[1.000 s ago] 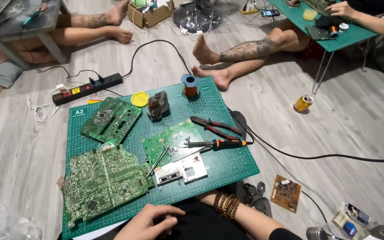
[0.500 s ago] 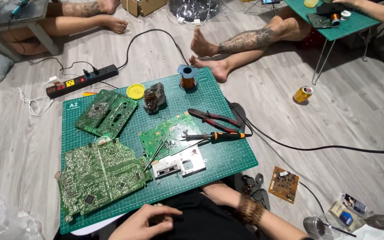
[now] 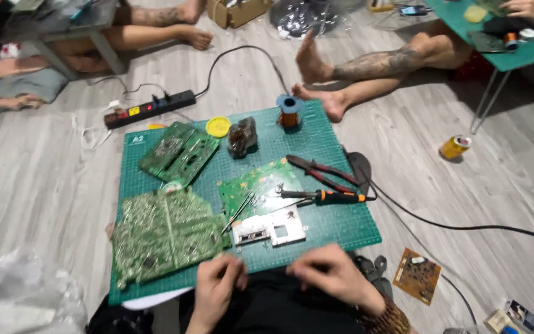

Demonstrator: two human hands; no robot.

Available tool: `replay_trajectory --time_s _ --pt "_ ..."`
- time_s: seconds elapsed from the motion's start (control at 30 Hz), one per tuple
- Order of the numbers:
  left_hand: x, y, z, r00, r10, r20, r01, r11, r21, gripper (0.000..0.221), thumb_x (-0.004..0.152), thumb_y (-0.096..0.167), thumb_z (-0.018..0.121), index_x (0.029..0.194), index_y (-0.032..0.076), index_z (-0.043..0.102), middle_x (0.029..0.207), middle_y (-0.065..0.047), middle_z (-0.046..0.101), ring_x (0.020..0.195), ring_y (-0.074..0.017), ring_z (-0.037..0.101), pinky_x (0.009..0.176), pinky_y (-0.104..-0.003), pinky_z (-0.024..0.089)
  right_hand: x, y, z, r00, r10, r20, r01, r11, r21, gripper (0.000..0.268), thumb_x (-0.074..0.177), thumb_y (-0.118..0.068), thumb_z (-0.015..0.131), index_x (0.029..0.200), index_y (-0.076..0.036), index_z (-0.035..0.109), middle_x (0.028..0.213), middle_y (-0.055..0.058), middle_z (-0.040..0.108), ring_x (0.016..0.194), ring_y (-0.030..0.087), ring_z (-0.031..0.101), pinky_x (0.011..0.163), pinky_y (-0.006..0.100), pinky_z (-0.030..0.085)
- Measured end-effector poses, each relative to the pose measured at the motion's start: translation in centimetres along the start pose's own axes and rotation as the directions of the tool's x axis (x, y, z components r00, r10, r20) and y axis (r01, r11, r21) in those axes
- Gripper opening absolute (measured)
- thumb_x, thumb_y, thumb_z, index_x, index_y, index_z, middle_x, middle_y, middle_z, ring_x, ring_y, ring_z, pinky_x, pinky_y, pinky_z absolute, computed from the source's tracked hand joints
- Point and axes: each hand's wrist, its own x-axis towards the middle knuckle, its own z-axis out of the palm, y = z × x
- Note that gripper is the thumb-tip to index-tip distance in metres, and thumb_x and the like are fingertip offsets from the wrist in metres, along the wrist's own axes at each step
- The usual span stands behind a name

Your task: Soldering electronic components onto circuit boards using a soldering iron and solder wire on a cutting mat.

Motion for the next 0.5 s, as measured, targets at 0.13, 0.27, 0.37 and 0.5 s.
replay_trajectory --time_s 0.13,0.27,0.37,0.5 --pt "1.7 0.1 1.0 0.986 -0.155 -0.057 0.139 0.965 -0.221 0.016 0.085 0.004 0.068 0.097 -0.006 0.067 0.078 -0.015 0.069 0.068 -0.0230 0.068 0.068 -0.034 0.060 1.8 2.7 3.0 0.827 -0.129 -0.548 0.046 0.986 -0.161 0.016 0.076 -0.001 0.073 0.092 -0.002 0.074 0.062 -0.001 0.059 0.053 0.008 0.046 0.048 0.021 0.039" --pt "5.3 -3.7 0.6 0.917 -0.398 -0.028 0.237 0.601 -0.763 0.018 0.092 0.014 0.064 0.087 -0.002 0.057 0.063 -0.005 0.051 0.052 -0.0145 0.048 0.053 -0.027 0.046 4.8 1.5 3.4 0.757 -0.393 -0.522 0.162 0.887 -0.432 0.026 0.078 -0.001 0.074 0.104 -0.002 0.072 0.059 -0.002 0.051 0.051 0.009 0.039 0.047 0.022 0.034" --pt "6.8 -2.7 1.6 0.881 -0.472 0.031 0.290 0.486 -0.825 0.036 0.096 0.033 0.062 0.078 0.003 0.059 0.060 -0.003 0.052 0.049 -0.0136 0.051 0.048 -0.027 0.045 5.4 3.2 3.6 0.760 -0.404 -0.509 0.225 0.899 -0.377 0.020 0.078 -0.004 0.075 0.098 -0.004 0.073 0.060 -0.003 0.048 0.052 0.009 0.038 0.047 0.022 0.031" --pt "8.2 0.2 2.9 0.937 -0.329 0.115 0.281 0.517 -0.809 0.029 0.095 0.024 0.064 0.120 0.009 0.060 0.104 -0.010 0.069 0.068 -0.0140 0.069 0.060 -0.027 0.061 6.8 6.1 3.0 0.919 0.150 -0.365 0.260 0.466 0.846 0.017 0.096 -0.015 0.056 0.099 -0.003 0.067 0.057 -0.005 0.028 0.049 0.007 0.029 0.047 0.021 0.030"
